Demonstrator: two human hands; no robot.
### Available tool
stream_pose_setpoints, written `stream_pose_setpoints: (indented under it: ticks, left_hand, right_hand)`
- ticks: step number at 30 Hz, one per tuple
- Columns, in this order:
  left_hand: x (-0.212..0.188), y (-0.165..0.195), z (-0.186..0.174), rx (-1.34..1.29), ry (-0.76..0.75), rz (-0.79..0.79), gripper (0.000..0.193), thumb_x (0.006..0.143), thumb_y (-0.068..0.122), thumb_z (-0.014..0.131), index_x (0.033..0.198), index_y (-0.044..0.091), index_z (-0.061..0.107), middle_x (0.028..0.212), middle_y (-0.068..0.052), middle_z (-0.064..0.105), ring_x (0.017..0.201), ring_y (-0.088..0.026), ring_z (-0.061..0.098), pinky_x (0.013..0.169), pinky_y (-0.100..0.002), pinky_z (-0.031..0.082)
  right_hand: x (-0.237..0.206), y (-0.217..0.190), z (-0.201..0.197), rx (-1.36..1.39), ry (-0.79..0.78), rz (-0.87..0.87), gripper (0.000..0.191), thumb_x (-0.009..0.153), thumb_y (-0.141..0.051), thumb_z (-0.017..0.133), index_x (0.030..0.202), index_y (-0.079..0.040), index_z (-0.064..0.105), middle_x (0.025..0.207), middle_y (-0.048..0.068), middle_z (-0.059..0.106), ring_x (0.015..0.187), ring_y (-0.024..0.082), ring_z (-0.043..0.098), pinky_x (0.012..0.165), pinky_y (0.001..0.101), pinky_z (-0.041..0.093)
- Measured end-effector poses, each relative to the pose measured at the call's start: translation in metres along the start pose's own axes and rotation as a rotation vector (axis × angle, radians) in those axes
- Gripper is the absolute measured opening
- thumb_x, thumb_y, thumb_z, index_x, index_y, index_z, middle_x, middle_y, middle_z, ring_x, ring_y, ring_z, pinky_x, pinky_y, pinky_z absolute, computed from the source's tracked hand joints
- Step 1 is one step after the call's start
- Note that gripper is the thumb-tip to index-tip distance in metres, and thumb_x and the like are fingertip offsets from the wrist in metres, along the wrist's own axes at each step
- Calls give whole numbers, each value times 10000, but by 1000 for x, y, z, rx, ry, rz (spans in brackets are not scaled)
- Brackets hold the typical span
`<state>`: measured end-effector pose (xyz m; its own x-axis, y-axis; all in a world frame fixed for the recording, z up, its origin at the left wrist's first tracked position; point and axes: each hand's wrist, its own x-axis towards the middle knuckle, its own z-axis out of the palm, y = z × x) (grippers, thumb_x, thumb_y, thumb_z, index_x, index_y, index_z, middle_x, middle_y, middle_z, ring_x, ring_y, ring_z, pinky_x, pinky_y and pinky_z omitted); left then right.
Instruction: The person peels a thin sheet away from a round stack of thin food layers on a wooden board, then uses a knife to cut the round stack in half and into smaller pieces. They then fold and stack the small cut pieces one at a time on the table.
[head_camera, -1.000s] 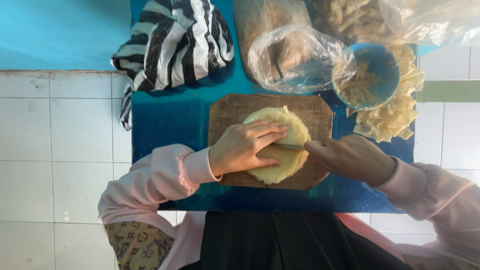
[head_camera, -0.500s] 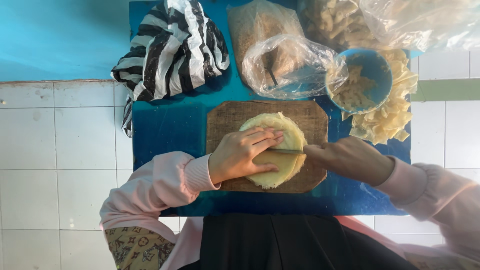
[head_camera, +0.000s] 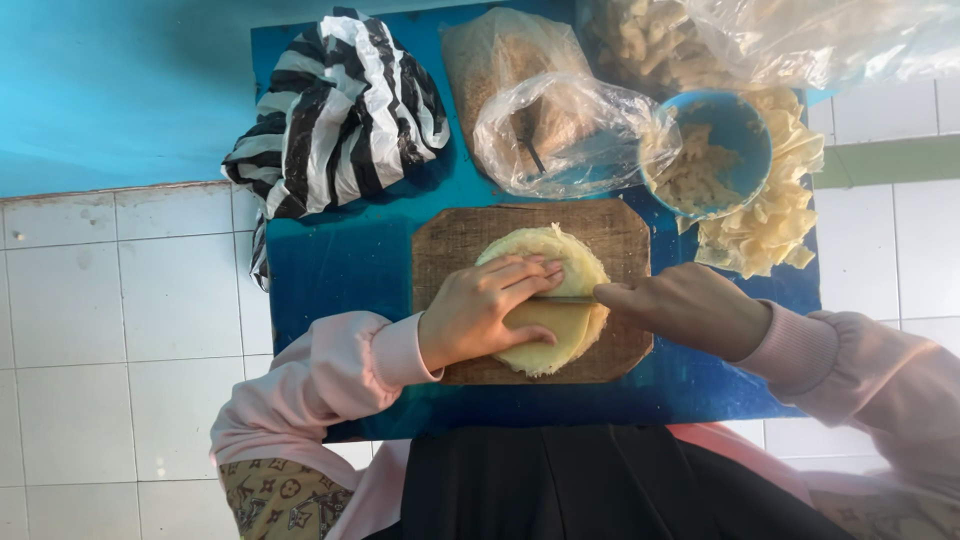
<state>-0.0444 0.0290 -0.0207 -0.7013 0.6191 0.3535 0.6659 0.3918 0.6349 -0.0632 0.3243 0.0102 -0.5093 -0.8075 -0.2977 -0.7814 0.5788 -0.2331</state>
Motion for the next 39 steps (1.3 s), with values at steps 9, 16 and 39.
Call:
stream_pose_setpoints:
  ticks: [9, 16, 39]
  left_hand:
    - [-3, -4, 2, 30, 15, 27, 513, 871, 395, 807, 1278, 107, 685, 1237, -25, 686, 1217, -230, 657, 956, -367, 572]
    - [-1, -5, -1, 6, 21, 47, 507, 861, 371, 809, 1264, 91, 684, 1258, -35, 691, 1242, -237, 656, 1023, -383, 558]
    - [-4, -6, 3, 6, 87, 72, 463, 868, 398, 808, 1193, 90, 688, 1236, -25, 692, 1223, -236, 672, 960, -376, 586]
  right_hand:
    - [-5, 13, -4, 107, -30, -1, 254, 893, -210, 663, 1102, -163, 527, 623, 93, 595, 437, 285, 640, 372, 425, 472]
    - [-1, -3, 12, -138, 31, 40, 252, 904, -159, 635, 1133, -158, 531, 604, 70, 596, 447, 215, 646, 364, 382, 478]
    - [-86, -4, -44, -206, -406, 505, 231, 999, -374, 499, 1130, -197, 432, 564, 37, 601, 493, 227, 671, 468, 373, 525]
